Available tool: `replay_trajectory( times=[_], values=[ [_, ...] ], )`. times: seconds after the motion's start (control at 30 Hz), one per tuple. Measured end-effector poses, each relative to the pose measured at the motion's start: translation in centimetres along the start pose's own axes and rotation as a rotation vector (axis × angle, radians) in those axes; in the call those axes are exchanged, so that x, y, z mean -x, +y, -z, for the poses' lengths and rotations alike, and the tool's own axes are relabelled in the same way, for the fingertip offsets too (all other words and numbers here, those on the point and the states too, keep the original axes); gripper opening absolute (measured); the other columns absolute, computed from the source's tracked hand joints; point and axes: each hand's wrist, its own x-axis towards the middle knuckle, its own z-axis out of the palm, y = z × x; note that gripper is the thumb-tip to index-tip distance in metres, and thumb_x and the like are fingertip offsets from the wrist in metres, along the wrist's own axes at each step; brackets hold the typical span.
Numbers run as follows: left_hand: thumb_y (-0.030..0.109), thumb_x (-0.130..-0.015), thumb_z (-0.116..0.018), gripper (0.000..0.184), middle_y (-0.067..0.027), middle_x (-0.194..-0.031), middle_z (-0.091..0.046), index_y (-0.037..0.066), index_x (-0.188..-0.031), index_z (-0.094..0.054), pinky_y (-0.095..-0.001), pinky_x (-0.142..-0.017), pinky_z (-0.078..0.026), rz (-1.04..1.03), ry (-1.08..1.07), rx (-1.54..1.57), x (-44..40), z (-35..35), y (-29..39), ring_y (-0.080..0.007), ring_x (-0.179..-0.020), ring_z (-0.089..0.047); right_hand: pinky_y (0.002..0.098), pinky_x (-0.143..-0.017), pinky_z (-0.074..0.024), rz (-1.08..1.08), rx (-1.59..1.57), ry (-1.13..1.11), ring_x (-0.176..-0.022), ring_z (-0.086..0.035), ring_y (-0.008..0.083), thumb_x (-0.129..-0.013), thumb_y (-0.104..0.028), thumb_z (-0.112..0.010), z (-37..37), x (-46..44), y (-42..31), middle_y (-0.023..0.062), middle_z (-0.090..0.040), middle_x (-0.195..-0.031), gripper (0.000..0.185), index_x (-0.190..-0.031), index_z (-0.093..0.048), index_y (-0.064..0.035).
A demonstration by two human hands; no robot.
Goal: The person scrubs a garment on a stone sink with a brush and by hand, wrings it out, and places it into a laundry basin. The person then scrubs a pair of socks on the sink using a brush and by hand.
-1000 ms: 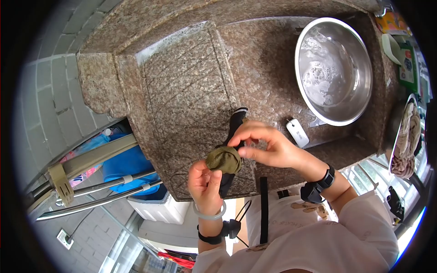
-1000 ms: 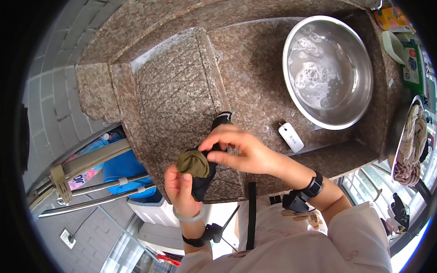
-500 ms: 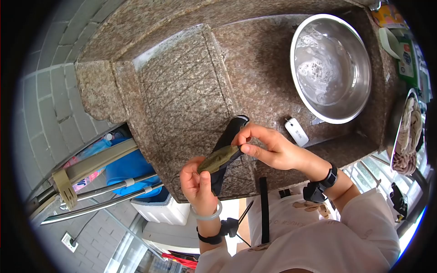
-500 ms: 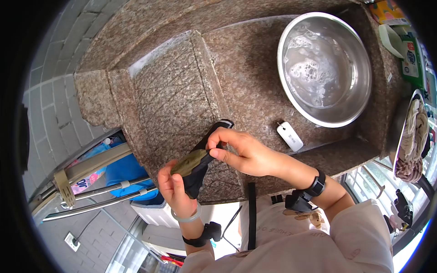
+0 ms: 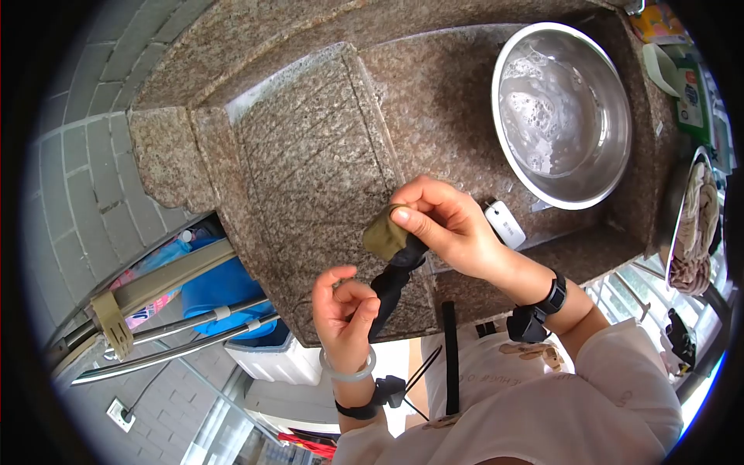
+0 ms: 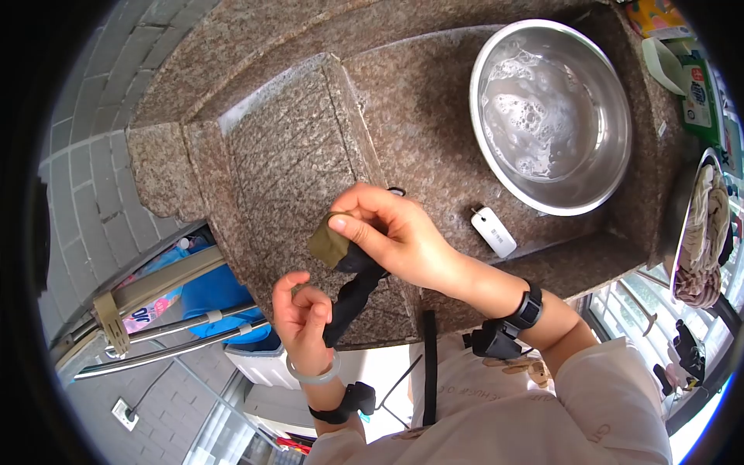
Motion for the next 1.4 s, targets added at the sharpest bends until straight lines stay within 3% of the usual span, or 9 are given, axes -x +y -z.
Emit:
replay_trajectory(
  times=[0.1, 0.47, 0.67, 0.77, 1.0, 1.07, 1.23, 1.37, 1.4],
  values=[
    [0.0, -0.078, -0.07, 0.038, -0.0085, -0.1, -0.056, -0.001, -0.111, -0.051, -0.016, -0.062, -0.038, -0.188, 0.06, -0.167, -0.9, -1.5, -0.7, -0.0071, -0.077, -0.049, 0.0191, -0.072, -0.0436, 0.002, -0.095, 0.005, -0.082, -0.053, 0.0027, -0.095, -0.012, -0.051, -0.6, 0.0, 0.0, -0.0007, -0.059, -0.086, 0.014, -0.102, -0.053, -0.0001],
    [-0.007, -0.074, -0.072, 0.03, -0.0056, -0.1, -0.058, -0.002, -0.099, -0.056, -0.0173, -0.066, -0.042, -0.099, 0.021, -0.171, -1.9, -0.6, -1.8, -0.005, -0.073, -0.051, 0.0199, -0.071, -0.0439, -0.19, -0.32, -0.047, -0.082, -0.053, 0.0032, -0.097, -0.018, -0.048, -0.9, 0.7, 1.8, -0.0002, -0.059, -0.091, 0.017, -0.105, -0.052, -0.0027],
    [-0.006, -0.074, -0.072, 0.028, -0.0061, -0.094, -0.061, -0.001, -0.095, -0.055, -0.0193, -0.071, -0.046, -0.076, 0.162, 0.01, -1.9, -2.2, -1.9, -0.0096, -0.085, -0.059, 0.02, -0.072, -0.0437, -0.199, -0.341, -0.033, -0.084, -0.052, 0.0036, -0.098, -0.018, -0.047, -1.4, 1.4, 3.0, -0.0006, -0.058, -0.092, 0.018, -0.107, -0.051, -0.003],
    [-0.006, -0.074, -0.072, 0.025, -0.0046, -0.09, -0.06, 0.0, -0.091, -0.055, -0.0189, -0.07, -0.046, 0.001, 0.178, 0.015, -1.6, -2.0, -2.1, -0.0084, -0.082, -0.058, 0.0207, -0.073, -0.0445, -0.105, -0.176, -0.035, -0.085, -0.053, 0.0044, -0.098, -0.017, -0.046, -1.0, 1.7, 2.8, 0.0002, -0.059, -0.092, 0.018, -0.107, -0.051, -0.0032],
    [-0.007, -0.074, -0.071, 0.023, -0.01, -0.099, -0.057, 0.002, -0.082, -0.05, -0.0175, -0.061, -0.041, -0.091, 0.057, 0.029, -1.2, -1.4, -1.1, -0.0056, -0.07, -0.05, 0.0225, -0.077, -0.0457, -0.111, -0.419, 0.061, -0.089, -0.056, 0.0079, -0.098, -0.016, -0.046, -0.4, 1.5, 3.4, 0.0028, -0.059, -0.095, 0.016, -0.108, -0.051, -0.0051],
    [-0.005, -0.075, -0.071, 0.025, -0.0105, -0.1, -0.056, 0.001, -0.087, -0.051, -0.0171, -0.06, -0.039, -0.019, 0.112, 0.293, -1.5, -1.9, -0.2, -0.005, -0.072, -0.05, 0.0223, -0.077, -0.0454, -0.126, -0.456, 0.037, -0.089, -0.056, 0.0078, -0.098, -0.016, -0.046, -0.6, 1.7, 3.4, 0.0025, -0.058, -0.095, 0.016, -0.108, -0.051, -0.005],
    [0.001, -0.082, -0.066, 0.022, -0.0073, -0.096, -0.057, -0.002, -0.098, -0.052, -0.017, -0.062, -0.04, 0.105, 0.066, 0.07, -0.8, -0.3, -1.5, -0.0042, -0.076, -0.051, 0.0224, -0.076, -0.0451, 0.105, 0.145, -0.061, -0.088, -0.054, 0.0074, -0.097, -0.013, -0.047, -1.3, 2.2, 2.2, 0.0027, -0.055, -0.094, 0.014, -0.105, -0.051, -0.0027],
    [0.003, -0.081, -0.068, 0.021, -0.0069, -0.09, -0.058, -0.002, -0.096, -0.053, -0.0191, -0.064, -0.042, -0.199, 0.014, -0.149, 0.6, 0.0, -0.6, -0.0078, -0.075, -0.054, 0.0262, -0.073, -0.0428, 0.088, 0.141, -0.034, -0.083, -0.051, 0.0119, -0.096, -0.011, -0.045, -2.4, 2.6, 0.9, 0.0065, -0.052, -0.093, 0.01, -0.1, -0.05, -0.0026],
    [0.002, -0.081, -0.068, 0.022, -0.0086, -0.091, -0.059, -0.002, -0.097, -0.053, -0.0195, -0.063, -0.043, -0.319, -0.032, -0.331, 0.7, 0.4, -0.5, -0.0085, -0.075, -0.054, 0.0274, -0.072, -0.0443, 0.056, 0.105, -0.096, -0.084, -0.054, 0.0133, -0.092, -0.017, -0.058, -2.3, 2.9, 1.0, 0.0063, -0.055, -0.094, 0.017, -0.1, -0.054, -0.0024]
  ],
)
